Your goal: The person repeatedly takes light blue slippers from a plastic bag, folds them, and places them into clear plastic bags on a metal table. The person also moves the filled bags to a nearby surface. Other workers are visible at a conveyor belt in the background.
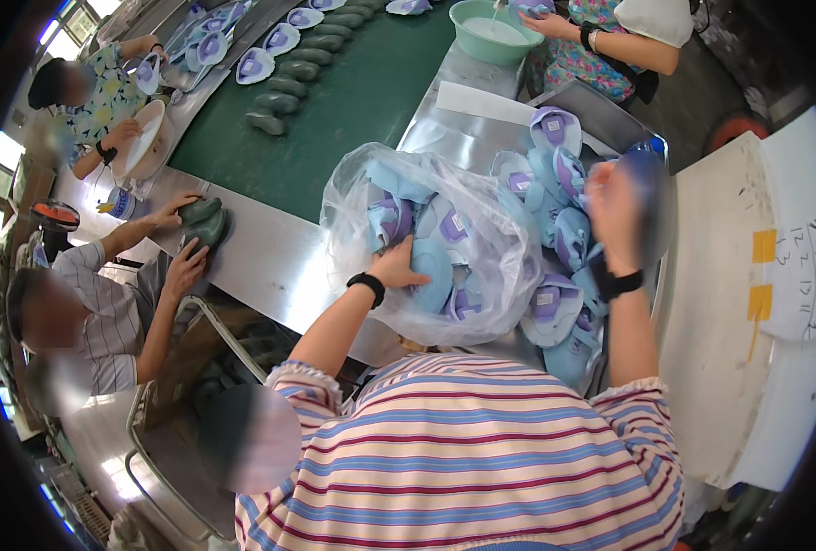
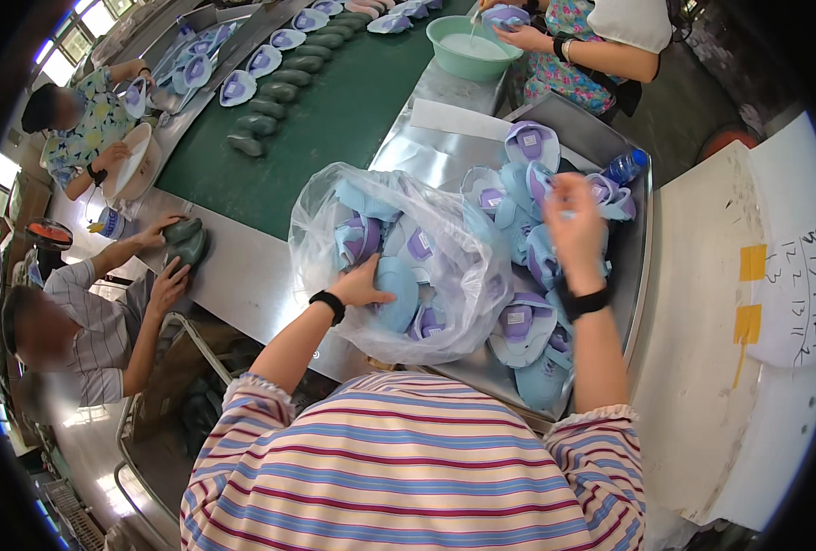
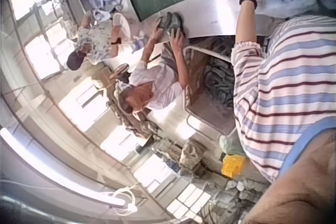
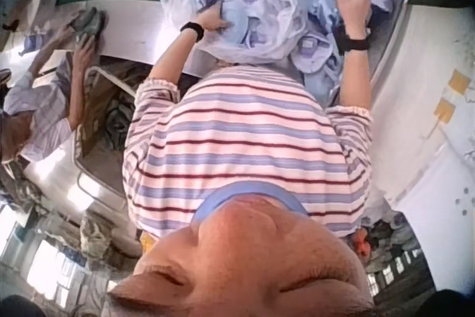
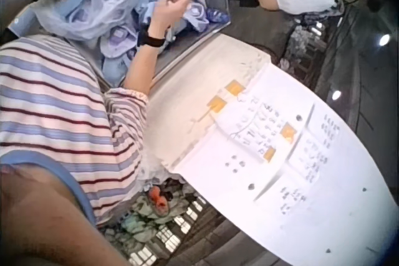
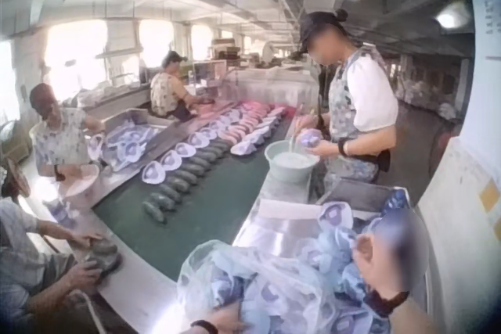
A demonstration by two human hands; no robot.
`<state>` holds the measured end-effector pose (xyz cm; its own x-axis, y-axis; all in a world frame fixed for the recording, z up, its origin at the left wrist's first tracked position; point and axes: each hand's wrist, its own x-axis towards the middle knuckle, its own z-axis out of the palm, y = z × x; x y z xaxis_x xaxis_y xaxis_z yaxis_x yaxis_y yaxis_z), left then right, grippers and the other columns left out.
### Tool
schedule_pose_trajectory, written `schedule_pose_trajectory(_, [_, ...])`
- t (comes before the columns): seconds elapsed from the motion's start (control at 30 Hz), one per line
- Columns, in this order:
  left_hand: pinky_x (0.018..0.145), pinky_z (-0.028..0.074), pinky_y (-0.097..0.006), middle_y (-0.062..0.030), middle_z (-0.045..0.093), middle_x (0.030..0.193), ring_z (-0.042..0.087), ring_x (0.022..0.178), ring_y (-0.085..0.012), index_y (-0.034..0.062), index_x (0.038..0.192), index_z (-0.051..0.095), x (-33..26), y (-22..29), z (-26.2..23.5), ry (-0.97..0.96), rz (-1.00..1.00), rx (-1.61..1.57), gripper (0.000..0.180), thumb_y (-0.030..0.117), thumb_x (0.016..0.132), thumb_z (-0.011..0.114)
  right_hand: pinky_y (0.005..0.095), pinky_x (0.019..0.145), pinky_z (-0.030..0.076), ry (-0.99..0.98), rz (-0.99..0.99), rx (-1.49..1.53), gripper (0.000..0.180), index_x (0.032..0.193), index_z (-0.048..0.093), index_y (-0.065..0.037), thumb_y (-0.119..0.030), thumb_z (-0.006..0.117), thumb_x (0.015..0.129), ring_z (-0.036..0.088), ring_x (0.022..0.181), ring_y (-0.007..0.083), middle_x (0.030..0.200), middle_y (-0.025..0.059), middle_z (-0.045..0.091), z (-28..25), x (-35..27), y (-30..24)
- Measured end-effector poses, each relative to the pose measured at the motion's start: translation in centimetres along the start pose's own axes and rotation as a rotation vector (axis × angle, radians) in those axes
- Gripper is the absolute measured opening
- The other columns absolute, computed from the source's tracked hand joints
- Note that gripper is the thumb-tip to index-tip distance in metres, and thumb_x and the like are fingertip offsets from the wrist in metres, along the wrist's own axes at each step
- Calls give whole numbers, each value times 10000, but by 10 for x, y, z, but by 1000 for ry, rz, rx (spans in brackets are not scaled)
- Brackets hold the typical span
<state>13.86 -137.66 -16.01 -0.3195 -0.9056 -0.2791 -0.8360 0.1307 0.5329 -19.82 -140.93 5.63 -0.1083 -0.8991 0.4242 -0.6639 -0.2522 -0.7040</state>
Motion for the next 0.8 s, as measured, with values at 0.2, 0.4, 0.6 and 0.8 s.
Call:
schedule_pose_trajectory(0.2, [824,481,-348,-179,659,979,640,895,-281,-52,1088,588,-14,19,-59,-183,-13,-297,718,402,591,840,391,773,507,-757,-473,-156,321,1062,568,-5,-141,608,774,616,900,354,1133,160,570,134,-93,16])
schedule_pose_trajectory(0.4, [831,469,-314,-114,639,1059,600,953,-179,-45,1125,557,-80,-12,-110,498,-147,-1136,455,216,799,737,383,686,526,-968,-415,-703,208,952,586,-55,-77,581,745,632,871,296,1107,191,563,158,-87,22])
schedule_pose_trajectory(0.6, [849,440,-296,-101,616,1109,567,984,-169,-37,1142,563,-113,1,-100,1028,-359,-1461,528,340,812,728,547,905,388,-662,-697,-859,361,1165,586,-103,-157,553,810,456,1187,409,1232,260,513,226,-96,23])
schedule_pose_trajectory(0.8, [924,438,-356,-78,575,1183,553,1064,-193,-2,1212,498,-184,20,-84,1079,-154,-1729,450,227,866,671,515,862,359,-923,-773,-865,237,944,677,-167,-215,467,845,642,788,284,797,130,671,230,-85,80])
